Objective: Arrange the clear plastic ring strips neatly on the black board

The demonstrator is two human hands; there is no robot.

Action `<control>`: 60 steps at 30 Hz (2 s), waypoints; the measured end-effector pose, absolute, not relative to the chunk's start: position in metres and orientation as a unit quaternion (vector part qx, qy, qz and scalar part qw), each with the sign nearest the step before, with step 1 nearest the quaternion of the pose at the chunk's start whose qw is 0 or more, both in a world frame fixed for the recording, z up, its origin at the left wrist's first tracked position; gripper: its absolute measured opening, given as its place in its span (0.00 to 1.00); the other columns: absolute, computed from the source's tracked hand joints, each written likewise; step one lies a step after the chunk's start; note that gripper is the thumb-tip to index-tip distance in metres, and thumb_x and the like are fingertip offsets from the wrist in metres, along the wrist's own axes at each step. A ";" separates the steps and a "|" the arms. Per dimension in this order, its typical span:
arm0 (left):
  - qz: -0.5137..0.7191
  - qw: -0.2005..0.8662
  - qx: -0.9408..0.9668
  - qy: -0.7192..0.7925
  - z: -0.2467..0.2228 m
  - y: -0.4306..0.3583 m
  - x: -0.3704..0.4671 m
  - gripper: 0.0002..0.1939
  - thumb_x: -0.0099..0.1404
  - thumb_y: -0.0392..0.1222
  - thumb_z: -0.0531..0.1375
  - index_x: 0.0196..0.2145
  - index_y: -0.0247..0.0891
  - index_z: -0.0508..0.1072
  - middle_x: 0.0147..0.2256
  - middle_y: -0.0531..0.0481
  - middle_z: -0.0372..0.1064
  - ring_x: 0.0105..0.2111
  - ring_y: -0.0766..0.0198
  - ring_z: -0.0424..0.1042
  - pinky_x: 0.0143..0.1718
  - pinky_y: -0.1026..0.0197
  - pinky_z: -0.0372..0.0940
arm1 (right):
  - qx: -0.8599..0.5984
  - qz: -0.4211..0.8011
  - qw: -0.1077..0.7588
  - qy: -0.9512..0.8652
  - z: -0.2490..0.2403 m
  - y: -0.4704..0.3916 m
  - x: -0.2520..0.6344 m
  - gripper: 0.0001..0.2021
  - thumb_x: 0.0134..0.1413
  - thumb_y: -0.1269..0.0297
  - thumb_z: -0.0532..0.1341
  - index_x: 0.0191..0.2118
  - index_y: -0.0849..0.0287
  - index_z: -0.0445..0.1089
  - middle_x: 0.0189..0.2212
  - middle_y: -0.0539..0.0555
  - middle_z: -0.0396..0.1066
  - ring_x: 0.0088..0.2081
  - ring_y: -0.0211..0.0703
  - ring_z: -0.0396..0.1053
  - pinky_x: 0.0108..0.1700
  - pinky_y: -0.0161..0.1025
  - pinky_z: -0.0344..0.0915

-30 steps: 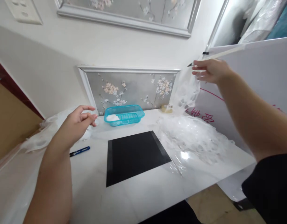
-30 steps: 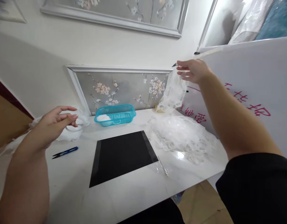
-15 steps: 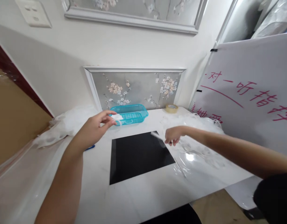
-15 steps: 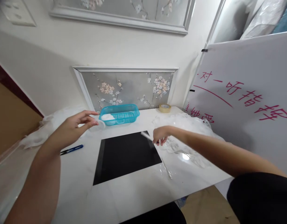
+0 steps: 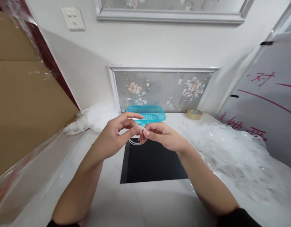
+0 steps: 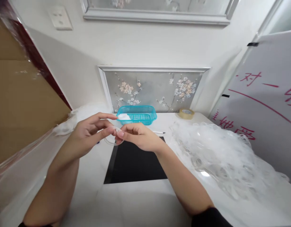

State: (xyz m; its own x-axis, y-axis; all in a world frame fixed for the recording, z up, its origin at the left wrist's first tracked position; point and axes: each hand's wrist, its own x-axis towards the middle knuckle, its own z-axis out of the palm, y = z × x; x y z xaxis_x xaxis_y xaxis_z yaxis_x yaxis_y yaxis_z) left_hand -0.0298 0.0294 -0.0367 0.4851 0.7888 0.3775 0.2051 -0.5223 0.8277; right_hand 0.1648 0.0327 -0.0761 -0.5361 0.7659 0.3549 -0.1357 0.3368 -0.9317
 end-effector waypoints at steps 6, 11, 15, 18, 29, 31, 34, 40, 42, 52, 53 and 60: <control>0.414 0.600 0.655 0.200 -0.036 0.033 -0.029 0.12 0.61 0.37 0.63 0.44 0.37 0.70 0.20 0.54 0.69 0.27 0.63 0.71 0.34 0.62 0.64 | -0.193 0.553 0.476 -0.656 -0.082 0.024 0.176 0.14 0.58 0.54 0.61 0.28 0.60 0.70 0.24 0.50 0.71 0.33 0.39 0.70 0.43 0.40 0.65; 0.435 0.679 0.571 0.154 -0.037 0.035 -0.023 0.13 0.55 0.34 0.63 0.40 0.36 0.70 0.13 0.57 0.60 0.24 0.63 0.69 0.34 0.62 0.63 | -0.170 0.522 0.487 -0.679 -0.077 0.017 0.192 0.12 0.60 0.58 0.60 0.30 0.59 0.73 0.26 0.52 0.72 0.35 0.40 0.70 0.43 0.40 0.64; 0.463 0.647 0.594 0.120 -0.040 0.030 -0.021 0.13 0.54 0.33 0.60 0.40 0.36 0.70 0.12 0.60 0.57 0.20 0.66 0.67 0.39 0.58 0.61 | -0.161 0.472 0.482 -0.720 -0.071 0.012 0.198 0.11 0.61 0.61 0.59 0.30 0.58 0.73 0.26 0.52 0.71 0.34 0.40 0.68 0.40 0.39 0.63; 0.464 0.615 0.631 0.095 -0.042 0.026 -0.022 0.14 0.56 0.33 0.60 0.41 0.37 0.70 0.12 0.61 0.55 0.18 0.68 0.64 0.43 0.56 0.59 | -0.159 0.433 0.471 -0.752 -0.066 0.006 0.201 0.11 0.61 0.62 0.59 0.30 0.58 0.74 0.26 0.53 0.72 0.35 0.41 0.67 0.43 0.41 0.63; 0.457 0.584 0.666 0.079 -0.042 0.023 -0.023 0.14 0.57 0.34 0.59 0.42 0.40 0.70 0.13 0.61 0.54 0.18 0.67 0.60 0.37 0.56 0.58 | -0.150 0.426 0.474 -0.756 -0.065 0.002 0.198 0.11 0.61 0.63 0.59 0.29 0.58 0.74 0.25 0.53 0.72 0.36 0.42 0.67 0.45 0.43 0.63; 0.456 0.583 0.667 0.083 -0.042 0.023 -0.023 0.13 0.57 0.35 0.60 0.42 0.40 0.70 0.13 0.60 0.54 0.18 0.67 0.59 0.37 0.56 0.58 | -0.153 0.424 0.471 -0.758 -0.065 0.003 0.199 0.11 0.61 0.63 0.59 0.29 0.58 0.74 0.25 0.53 0.72 0.36 0.42 0.67 0.44 0.42 0.63; 0.453 0.588 0.665 0.081 -0.042 0.022 -0.023 0.12 0.58 0.36 0.61 0.42 0.39 0.70 0.13 0.60 0.53 0.18 0.68 0.60 0.34 0.57 0.59 | -0.154 0.435 0.469 -0.753 -0.065 0.001 0.197 0.11 0.61 0.62 0.59 0.28 0.58 0.73 0.24 0.52 0.71 0.34 0.41 0.68 0.41 0.41 0.64; 0.435 0.618 0.641 0.135 -0.043 0.022 -0.022 0.11 0.59 0.37 0.62 0.41 0.40 0.69 0.12 0.61 0.50 0.16 0.70 0.57 0.26 0.62 0.58 | -0.225 0.495 0.457 -0.704 -0.068 -0.006 0.182 0.07 0.57 0.61 0.63 0.34 0.60 0.72 0.21 0.48 0.69 0.24 0.35 0.66 0.30 0.35 0.62; 0.429 0.623 0.636 0.153 -0.043 0.022 -0.021 0.11 0.59 0.37 0.63 0.41 0.40 0.69 0.12 0.62 0.50 0.14 0.72 0.54 0.24 0.63 0.58 | -0.230 0.501 0.460 -0.696 -0.070 -0.006 0.178 0.07 0.56 0.61 0.63 0.35 0.60 0.72 0.19 0.47 0.69 0.22 0.34 0.66 0.28 0.34 0.61; 0.421 0.593 0.669 0.154 -0.042 0.021 -0.023 0.11 0.60 0.39 0.63 0.41 0.43 0.70 0.12 0.61 0.50 0.15 0.69 0.55 0.23 0.63 0.58 | -0.222 0.483 0.485 -0.695 -0.071 -0.007 0.179 0.04 0.55 0.65 0.64 0.31 0.59 0.73 0.17 0.47 0.68 0.23 0.35 0.66 0.29 0.36 0.61; 0.420 0.587 0.675 0.152 -0.042 0.021 -0.024 0.10 0.60 0.39 0.63 0.41 0.43 0.70 0.13 0.60 0.50 0.16 0.69 0.55 0.23 0.63 0.58 | -0.219 0.482 0.487 -0.694 -0.071 -0.007 0.179 0.04 0.55 0.66 0.64 0.31 0.59 0.73 0.18 0.47 0.68 0.24 0.35 0.66 0.30 0.36 0.61; 0.406 0.553 0.711 0.156 -0.042 0.020 -0.025 0.09 0.61 0.41 0.63 0.40 0.43 0.69 0.14 0.60 0.52 0.18 0.69 0.55 0.24 0.64 0.58 | -0.194 0.492 0.501 -0.685 -0.070 -0.009 0.177 0.03 0.54 0.68 0.64 0.30 0.60 0.73 0.17 0.47 0.68 0.23 0.34 0.65 0.29 0.35 0.61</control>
